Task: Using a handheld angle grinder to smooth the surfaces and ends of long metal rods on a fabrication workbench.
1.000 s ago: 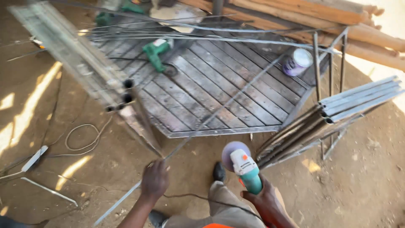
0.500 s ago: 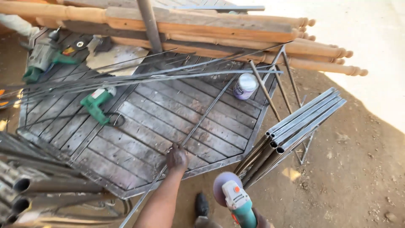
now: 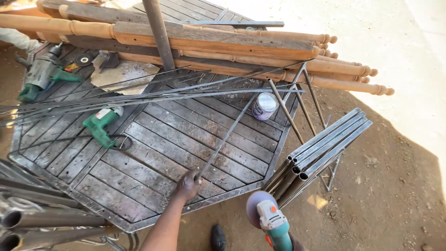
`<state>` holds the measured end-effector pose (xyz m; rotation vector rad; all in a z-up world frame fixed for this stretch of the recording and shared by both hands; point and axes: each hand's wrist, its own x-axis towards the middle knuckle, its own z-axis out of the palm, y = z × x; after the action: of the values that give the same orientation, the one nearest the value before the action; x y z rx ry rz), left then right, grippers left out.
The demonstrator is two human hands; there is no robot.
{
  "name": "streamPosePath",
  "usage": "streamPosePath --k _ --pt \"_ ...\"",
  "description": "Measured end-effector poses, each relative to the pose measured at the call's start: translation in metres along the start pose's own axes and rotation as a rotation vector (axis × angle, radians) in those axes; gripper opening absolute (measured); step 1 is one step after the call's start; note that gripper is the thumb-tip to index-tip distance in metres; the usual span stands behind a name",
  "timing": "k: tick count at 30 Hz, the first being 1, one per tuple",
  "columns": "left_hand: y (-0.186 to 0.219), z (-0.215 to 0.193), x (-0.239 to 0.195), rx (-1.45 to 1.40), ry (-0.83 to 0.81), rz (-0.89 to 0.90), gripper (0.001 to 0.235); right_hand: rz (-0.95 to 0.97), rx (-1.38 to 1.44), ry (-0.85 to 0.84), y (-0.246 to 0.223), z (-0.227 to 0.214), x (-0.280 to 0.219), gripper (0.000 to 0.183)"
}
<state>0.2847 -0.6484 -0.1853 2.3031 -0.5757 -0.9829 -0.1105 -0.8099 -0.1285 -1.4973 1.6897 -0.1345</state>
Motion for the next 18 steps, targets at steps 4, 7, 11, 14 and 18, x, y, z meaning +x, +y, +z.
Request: streamPosePath --k 4,7,11,14,18 --pt "-0.036 0.032 -0.027 -0.219 -0.04 0.132 0.027 0.12 -0.261 -0.363 -0.101 -0.055 -0.058 0.089" --pt "-0.051 0.032 -0.095 -0.296 -0.06 0.031 0.024 0.245 -0.251 -0.401 -0.148 -0.07 -0.102 0.066" --pt "-0.073 0.033 -0.182 -0.806 -0.055 -0.127 0.013 0.085 -0.274 -0.391 -0.155 -0.067 -0.125 0.059" --pt "-0.089 0.027 -0.236 -1.008 0.03 -0.105 0.019 0.105 -0.149 -0.377 -0.173 -0.069 -0.157 0.044" --pt "-0.067 -0.021 -0.311 -0.9 0.207 -0.048 0.021 0.02 -0.049 -0.365 -0.169 -0.058 -0.178 0.036"
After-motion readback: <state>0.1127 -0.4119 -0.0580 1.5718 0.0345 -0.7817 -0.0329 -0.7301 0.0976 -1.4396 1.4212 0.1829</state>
